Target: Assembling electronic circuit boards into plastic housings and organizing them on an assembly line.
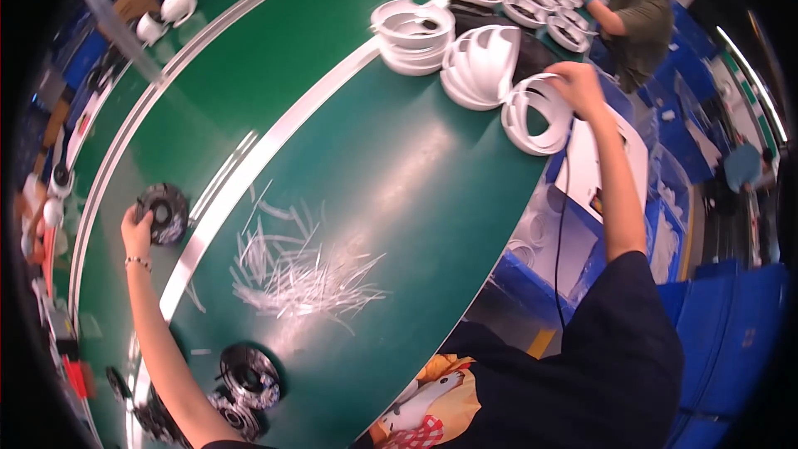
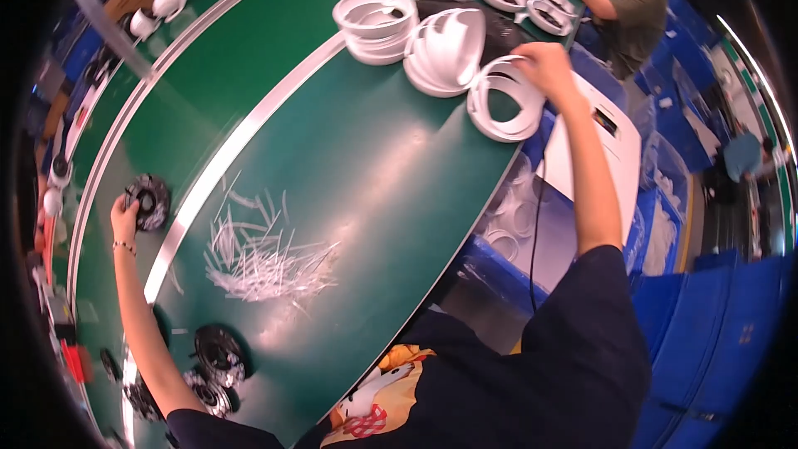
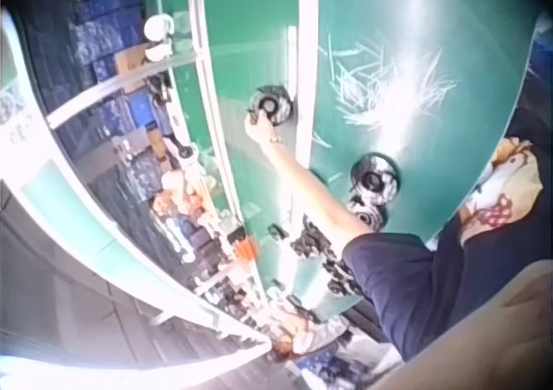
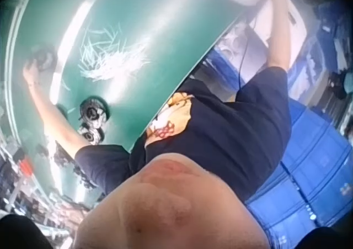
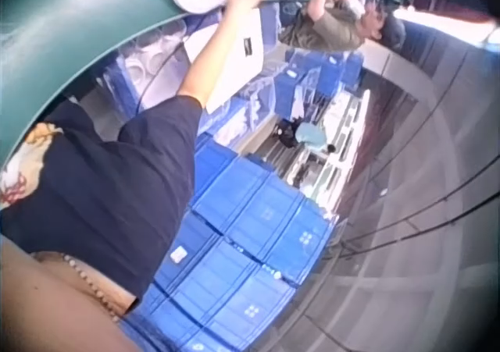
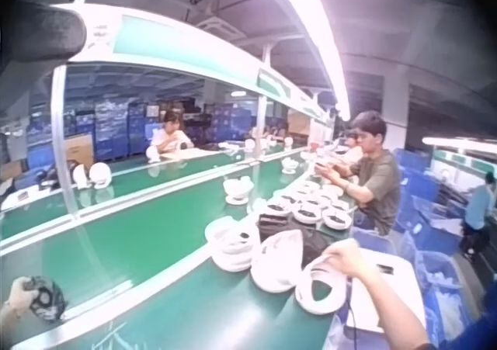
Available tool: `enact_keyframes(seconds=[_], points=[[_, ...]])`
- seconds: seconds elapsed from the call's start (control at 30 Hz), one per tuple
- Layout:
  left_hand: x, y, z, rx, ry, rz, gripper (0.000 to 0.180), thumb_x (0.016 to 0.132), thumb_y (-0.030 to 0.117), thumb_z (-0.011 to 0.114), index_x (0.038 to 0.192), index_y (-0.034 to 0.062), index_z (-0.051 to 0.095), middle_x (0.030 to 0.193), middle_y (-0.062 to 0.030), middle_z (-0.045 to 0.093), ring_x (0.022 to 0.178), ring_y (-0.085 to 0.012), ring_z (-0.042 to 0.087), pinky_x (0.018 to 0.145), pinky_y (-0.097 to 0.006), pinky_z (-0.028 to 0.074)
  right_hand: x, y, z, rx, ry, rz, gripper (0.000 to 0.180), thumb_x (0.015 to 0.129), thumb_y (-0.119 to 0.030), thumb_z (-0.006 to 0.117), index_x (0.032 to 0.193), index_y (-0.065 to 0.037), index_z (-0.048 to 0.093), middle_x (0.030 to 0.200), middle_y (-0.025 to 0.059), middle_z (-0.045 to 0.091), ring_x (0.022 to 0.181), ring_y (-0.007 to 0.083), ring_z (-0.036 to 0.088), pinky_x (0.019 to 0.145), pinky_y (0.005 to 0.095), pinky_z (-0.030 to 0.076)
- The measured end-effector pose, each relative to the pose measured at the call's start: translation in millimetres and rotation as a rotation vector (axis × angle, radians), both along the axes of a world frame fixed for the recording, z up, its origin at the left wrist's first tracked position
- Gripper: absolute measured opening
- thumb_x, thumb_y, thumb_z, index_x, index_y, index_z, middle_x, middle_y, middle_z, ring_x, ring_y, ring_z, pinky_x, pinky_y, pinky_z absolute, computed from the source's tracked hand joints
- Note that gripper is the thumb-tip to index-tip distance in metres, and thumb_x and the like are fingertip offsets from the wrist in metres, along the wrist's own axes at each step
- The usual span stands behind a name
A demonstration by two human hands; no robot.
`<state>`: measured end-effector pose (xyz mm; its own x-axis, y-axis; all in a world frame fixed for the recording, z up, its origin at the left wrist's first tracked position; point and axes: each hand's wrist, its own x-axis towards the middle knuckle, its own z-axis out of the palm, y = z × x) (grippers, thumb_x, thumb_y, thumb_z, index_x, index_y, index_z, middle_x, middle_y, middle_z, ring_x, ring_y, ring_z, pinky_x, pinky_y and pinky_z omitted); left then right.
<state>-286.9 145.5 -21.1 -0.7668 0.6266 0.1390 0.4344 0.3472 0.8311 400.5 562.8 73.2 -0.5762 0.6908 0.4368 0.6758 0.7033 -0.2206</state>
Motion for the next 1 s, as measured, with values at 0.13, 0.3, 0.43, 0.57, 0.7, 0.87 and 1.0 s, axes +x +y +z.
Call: enact_keyframes(seconds=[0.13,0.3,0.43,0.57,0.7,0.87,1.0], points=[[113.7,-19.6,62.0,0.205,-0.078,0.114,0.03,0.078,-0.002,0.052,0.106,-0.002,0.044,0.099,-0.0074,0.054,0.088,-0.0141,0.053,0.077,-0.027,0.042,8.5,-26.0,48.5,0.145,0.113,0.013,0.017,0.071,-0.001,0.058,0.087,-0.002,0.064,0.08,0.0094,0.063,0.071,0.013,0.059,0.065,0.0242,0.046],[262.9,-62.8,104.1,0.594,-0.458,0.031,0.033,0.08,-0.001,0.048,0.112,0.0,0.039,0.11,-0.01,0.05,0.1,-0.0186,0.051,0.087,-0.033,0.041,-48.5,-107.9,44.6,0.018,0.384,0.148,0.026,0.072,-0.002,0.063,0.098,0.0,0.06,0.076,0.0026,0.061,0.052,0.0023,0.044,0.047,0.0168,0.036],[331.5,-68.7,102.0,0.826,-0.688,0.021,0.036,0.085,0.004,0.043,0.119,0.0011,0.033,0.118,-0.0127,0.045,0.108,-0.0234,0.047,0.089,-0.037,0.041,-120.3,-167.9,17.7,-0.195,0.121,0.53,0.019,0.07,-0.002,0.062,0.089,0.0,0.062,0.075,0.0073,0.061,0.052,0.0081,0.046,0.043,0.0198,0.033],[349.1,-85.8,84.1,1.052,-0.714,0.051,0.034,0.086,0.004,0.038,0.12,0.0019,0.032,0.12,-0.0135,0.042,0.111,-0.0239,0.044,0.093,-0.037,0.037,-164.6,-177.5,-18.3,-0.284,-0.039,0.499,0.017,0.072,-0.008,0.061,0.088,-0.001,0.063,0.073,0.0117,0.06,0.056,0.0191,0.053,0.052,0.0292,0.041],[350.3,-92.9,68.0,1.094,-0.612,0.096,0.037,0.087,0.003,0.037,0.123,0.0023,0.028,0.121,-0.0116,0.04,0.111,-0.0215,0.042,0.093,-0.036,0.037,-173.2,-182.1,-26.2,-0.138,0.0,0.322,0.037,0.071,-0.016,0.063,0.103,0.0,0.055,0.096,0.015,0.059,0.079,0.028,0.058,0.07,0.0363,0.044],[355.3,-97.0,65.9,1.097,-0.564,0.089,0.043,0.086,0.001,0.037,0.126,0.0029,0.021,0.121,-0.0128,0.038,0.11,-0.022,0.042,0.09,-0.037,0.039,-165.5,-213.2,-21.9,-0.3,-0.219,0.51,0.109,0.043,-0.034,0.081,0.13,-0.001,0.023,0.131,0.0219,0.028,0.121,0.0339,0.027,0.099,0.0388,0.025],[356.2,-98.3,63.4,1.116,-0.592,0.081,0.05,0.083,-0.006,0.039,0.127,0.0045,0.018,0.121,-0.0125,0.037,0.11,-0.0215,0.042,0.091,-0.037,0.039,-169.9,-218.2,-24.4,-0.376,-0.265,0.447,0.111,0.043,-0.03,0.081,0.131,-0.001,0.021,0.13,0.0218,0.03,0.12,0.0351,0.029,0.099,0.0395,0.027]])
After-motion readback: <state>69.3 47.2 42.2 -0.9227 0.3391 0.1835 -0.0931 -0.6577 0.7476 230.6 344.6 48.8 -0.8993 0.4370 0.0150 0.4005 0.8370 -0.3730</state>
